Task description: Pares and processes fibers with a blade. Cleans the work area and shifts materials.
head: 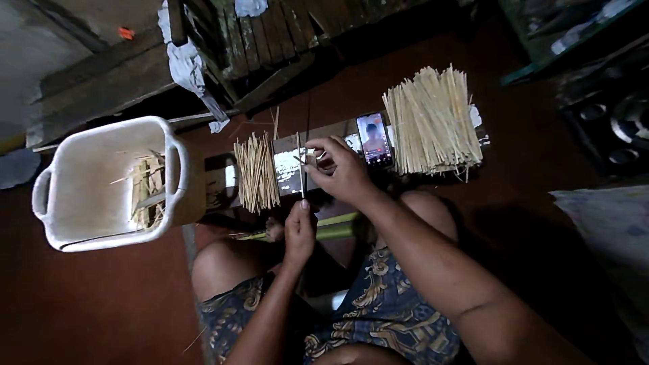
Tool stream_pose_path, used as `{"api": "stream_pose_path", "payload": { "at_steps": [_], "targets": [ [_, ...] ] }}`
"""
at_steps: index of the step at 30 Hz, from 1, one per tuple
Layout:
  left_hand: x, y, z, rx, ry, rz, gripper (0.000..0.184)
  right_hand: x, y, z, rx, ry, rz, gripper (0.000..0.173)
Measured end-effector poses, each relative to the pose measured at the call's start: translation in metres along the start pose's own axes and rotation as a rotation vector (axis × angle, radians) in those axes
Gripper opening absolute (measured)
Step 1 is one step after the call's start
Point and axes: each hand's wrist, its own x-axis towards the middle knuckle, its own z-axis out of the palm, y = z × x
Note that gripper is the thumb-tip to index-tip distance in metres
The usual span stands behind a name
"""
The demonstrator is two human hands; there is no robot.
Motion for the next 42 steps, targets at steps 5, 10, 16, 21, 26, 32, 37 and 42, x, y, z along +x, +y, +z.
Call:
{"api": "stream_pose_path", "payload": {
  "at_steps": [5, 10, 16, 21, 26, 32, 37, 42],
  "targets": [
    [-0.001, -0.004, 0.002, -0.006, 0.002, 0.007, 0.048, 0.002, 0.006, 0.003, -0.002, 0.003, -0.064, 0.025],
    [0.001, -0.012, 0.006, -0.042, -0.008, 0.066, 0.048, 0.003, 0.007, 0.003, -0.015, 0.002, -0.075, 0.016],
    [-0.003, -0.047, 0.005, 0.032, -0.003, 0.01, 0.047, 0.001, 0.001, 0.002, -0.024, -0.024, -0.064, 0.012],
    [-0.024, -0.095, 0.005, 0.125, -0.019, -0.185, 0.049, 0.008, 0.014, 0.002, -0.016, 0.017, -0.08, 0.016],
    [-0.029, -0.09, 0.0, 0.119, 0.023, -0.211, 0.051, 0.012, 0.007, -0.017, 0.106, 0.15, -0.033, 0.019],
    [-0.021, -0.045, -0.003, -0.108, 0.111, -0.227, 0.04, 0.008, 0.014, -0.038, 0.206, -0.154, 0.26, 0.015],
    [0.0, -0.013, 0.005, -0.216, 0.054, -0.2, 0.028, 0.001, 0.009, -0.015, 0.219, -0.407, 0.246, 0.014],
    [0.018, -0.004, 0.0, -0.168, 0.022, -0.145, 0.023, 0.01, 0.014, -0.013, 0.186, -0.373, 0.281, 0.018]
  ]
}}
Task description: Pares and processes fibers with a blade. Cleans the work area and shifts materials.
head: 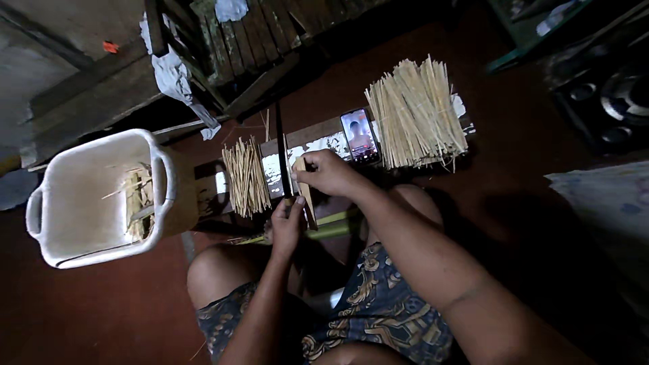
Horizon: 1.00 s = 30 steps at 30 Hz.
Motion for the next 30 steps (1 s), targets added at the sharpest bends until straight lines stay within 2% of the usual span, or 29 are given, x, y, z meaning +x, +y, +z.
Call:
{"api": "stream_pose_path", "payload": {
  "at_steps": [3, 9, 12, 15, 18, 22, 30],
  "targets": [
    [0.017, 0.009, -0.009, 0.152, 0.053, -0.002, 0.024, 0.0, -0.001, -0.009, 0.006, 0.115, -0.016, 0.023],
    [0.06, 0.02, -0.025, 0.464, 0.128, -0.08, 0.032, -0.005, -0.006, -0.019, -0.096, 0.378, -0.212, 0.024],
    [0.08, 0.022, -0.029, 0.576, 0.115, -0.031, 0.035, -0.008, -0.008, -0.016, -0.169, 0.413, -0.315, 0.024],
    [0.088, 0.02, -0.032, 0.627, 0.105, 0.028, 0.035, -0.008, -0.008, -0.013, -0.217, 0.391, -0.303, 0.024],
    [0.079, 0.023, -0.03, 0.614, 0.099, 0.013, 0.038, -0.004, -0.003, -0.011, -0.273, 0.352, -0.255, 0.027],
    [0.056, 0.022, -0.025, 0.406, 0.095, 0.001, 0.042, -0.001, 0.003, -0.008, -0.309, 0.34, -0.234, 0.027],
    [-0.005, 0.047, -0.011, 0.151, -0.005, 0.167, 0.054, -0.004, 0.001, -0.001, -0.316, 0.366, -0.32, 0.025]
  ]
}}
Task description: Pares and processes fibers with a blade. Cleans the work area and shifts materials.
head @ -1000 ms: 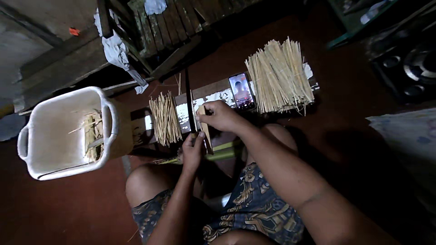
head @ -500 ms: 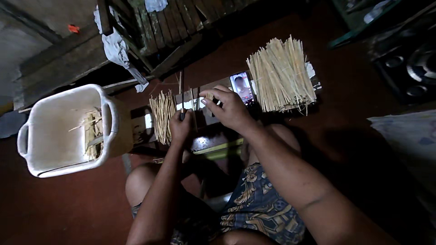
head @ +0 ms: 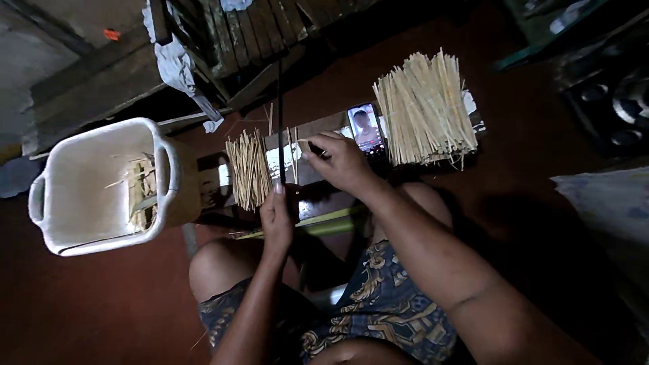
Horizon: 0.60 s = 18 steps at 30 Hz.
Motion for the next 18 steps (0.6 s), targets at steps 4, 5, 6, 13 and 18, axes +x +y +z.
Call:
{"api": "stream_pose_path", "payload": {
  "at_steps": [4, 5, 6, 13, 18],
  "targets": [
    [-0.01, 0.011, 0.005, -0.023, -0.023, 0.049, 0.052, 0.0, -0.001, 0.003, 0.005, 0.002, -0.02, 0.019],
    [-0.011, 0.013, 0.006, -0.03, -0.027, 0.053, 0.052, 0.0, -0.001, 0.004, 0.002, -0.002, -0.018, 0.017],
    [-0.011, 0.015, 0.008, -0.031, -0.026, 0.058, 0.052, 0.0, -0.001, 0.004, 0.001, -0.002, -0.016, 0.017],
    [-0.008, 0.019, 0.014, -0.032, -0.029, 0.065, 0.05, 0.0, 0.002, 0.003, 0.003, -0.012, -0.011, 0.018],
    [-0.007, 0.02, 0.017, -0.024, -0.022, 0.021, 0.051, -0.001, 0.003, 0.003, 0.033, 0.005, -0.017, 0.018]
  ]
}}
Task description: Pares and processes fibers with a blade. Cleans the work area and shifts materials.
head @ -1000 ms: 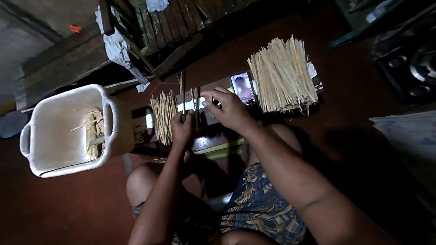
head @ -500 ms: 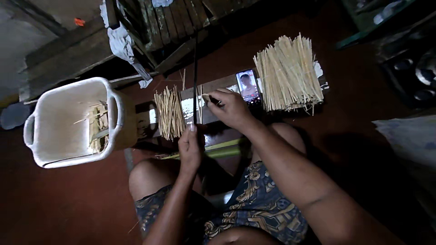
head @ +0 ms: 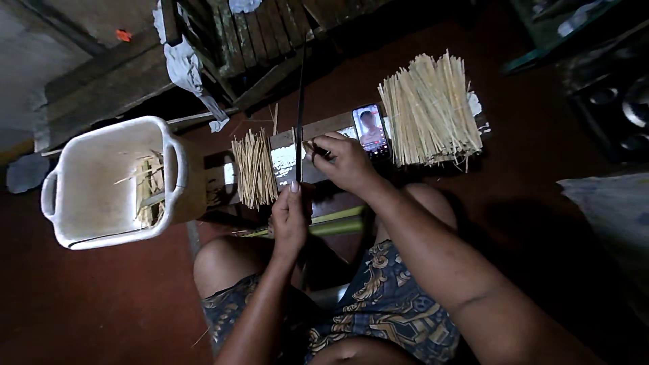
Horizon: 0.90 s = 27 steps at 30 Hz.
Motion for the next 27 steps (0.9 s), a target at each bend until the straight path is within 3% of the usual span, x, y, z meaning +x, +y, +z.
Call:
{"api": "stream_pose_path", "payload": {
  "at_steps": [27],
  "targets": [
    [-0.003, -0.0031, 0.0051, -0.018, 0.011, -0.012, 0.049, 0.0004, -0.0016, 0.001, -0.02, -0.007, 0.025, 0.018]
  ]
}}
